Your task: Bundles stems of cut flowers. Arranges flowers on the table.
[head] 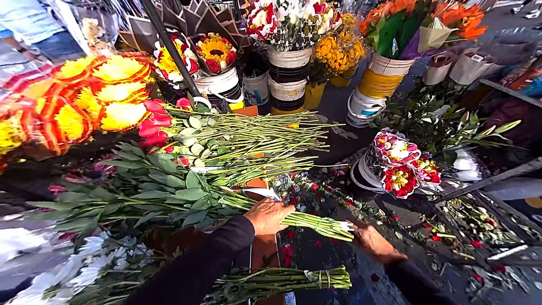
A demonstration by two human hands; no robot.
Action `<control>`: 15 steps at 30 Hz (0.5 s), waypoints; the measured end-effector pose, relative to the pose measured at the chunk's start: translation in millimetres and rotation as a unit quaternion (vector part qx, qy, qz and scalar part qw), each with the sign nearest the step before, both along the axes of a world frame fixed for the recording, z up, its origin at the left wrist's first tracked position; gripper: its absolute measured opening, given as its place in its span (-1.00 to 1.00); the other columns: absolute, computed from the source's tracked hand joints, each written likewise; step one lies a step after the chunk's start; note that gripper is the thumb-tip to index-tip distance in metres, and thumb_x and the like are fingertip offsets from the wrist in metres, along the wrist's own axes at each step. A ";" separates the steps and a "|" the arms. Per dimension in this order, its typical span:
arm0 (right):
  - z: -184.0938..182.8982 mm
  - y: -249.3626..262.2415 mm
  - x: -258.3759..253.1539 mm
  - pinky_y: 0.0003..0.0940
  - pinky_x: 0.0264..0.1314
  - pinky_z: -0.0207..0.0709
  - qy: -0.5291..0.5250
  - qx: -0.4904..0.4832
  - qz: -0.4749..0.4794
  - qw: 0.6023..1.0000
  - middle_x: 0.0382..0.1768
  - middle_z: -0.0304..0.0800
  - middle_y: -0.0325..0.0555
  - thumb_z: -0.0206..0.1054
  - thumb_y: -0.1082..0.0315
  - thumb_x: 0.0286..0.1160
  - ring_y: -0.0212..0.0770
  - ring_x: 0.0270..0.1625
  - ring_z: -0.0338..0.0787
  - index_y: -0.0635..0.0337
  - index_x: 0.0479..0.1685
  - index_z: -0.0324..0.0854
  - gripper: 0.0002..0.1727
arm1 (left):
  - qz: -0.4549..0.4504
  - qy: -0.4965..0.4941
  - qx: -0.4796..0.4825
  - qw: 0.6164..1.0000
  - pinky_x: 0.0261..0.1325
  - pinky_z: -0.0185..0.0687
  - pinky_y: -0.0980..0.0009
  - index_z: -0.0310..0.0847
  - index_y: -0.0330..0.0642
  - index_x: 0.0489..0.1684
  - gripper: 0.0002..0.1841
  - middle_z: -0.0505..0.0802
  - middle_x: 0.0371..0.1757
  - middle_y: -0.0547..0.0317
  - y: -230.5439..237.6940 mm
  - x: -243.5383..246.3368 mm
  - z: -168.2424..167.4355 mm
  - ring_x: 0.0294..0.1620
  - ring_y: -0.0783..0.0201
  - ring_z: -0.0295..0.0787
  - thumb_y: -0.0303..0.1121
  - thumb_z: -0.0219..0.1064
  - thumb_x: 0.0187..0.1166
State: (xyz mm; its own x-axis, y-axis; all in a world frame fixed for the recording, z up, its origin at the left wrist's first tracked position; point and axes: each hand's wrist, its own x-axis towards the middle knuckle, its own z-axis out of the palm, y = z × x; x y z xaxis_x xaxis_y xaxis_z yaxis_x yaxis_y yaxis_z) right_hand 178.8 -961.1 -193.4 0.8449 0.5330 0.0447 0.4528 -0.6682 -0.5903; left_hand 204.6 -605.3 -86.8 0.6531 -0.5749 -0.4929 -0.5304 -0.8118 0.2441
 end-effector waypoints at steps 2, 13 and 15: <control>10.8 1.6 38.3 0.15 0.38 0.63 -0.012 -0.070 0.055 0.996 0.21 0.84 0.08 0.30 0.35 0.64 0.12 0.26 0.82 -0.03 0.48 0.67 -0.57 | -0.001 0.002 0.010 1.000 0.59 0.39 -0.08 0.45 -0.06 0.55 -0.52 0.80 0.24 -0.15 -2.0 -1.2 3.3 0.34 -0.12 0.72 -0.06 0.19 0.75; 123.1 63.8 36.0 -0.60 -0.61 0.23 0.274 0.399 -0.080 0.871 -0.75 0.37 -0.37 0.37 0.10 0.55 -0.52 -0.72 0.29 0.02 -0.30 0.73 -0.79 | 0.002 -0.008 -0.015 1.000 0.47 0.47 -0.14 0.49 -0.09 0.47 -0.57 0.81 0.11 -0.20 -0.7 -3.5 7.3 0.23 -0.19 0.75 -0.13 0.24 0.72; 106.0 41.1 47.8 -0.32 -0.46 0.50 0.116 0.101 0.000 0.988 -0.55 0.70 -0.20 0.48 0.01 0.45 -0.30 -0.59 0.57 -0.04 -0.11 0.86 -0.73 | 0.000 -0.006 -0.020 1.000 0.48 0.47 -0.14 0.49 -0.11 0.45 -0.58 0.81 0.10 -0.22 -0.1 -3.8 6.8 0.23 -0.20 0.75 -0.12 0.22 0.73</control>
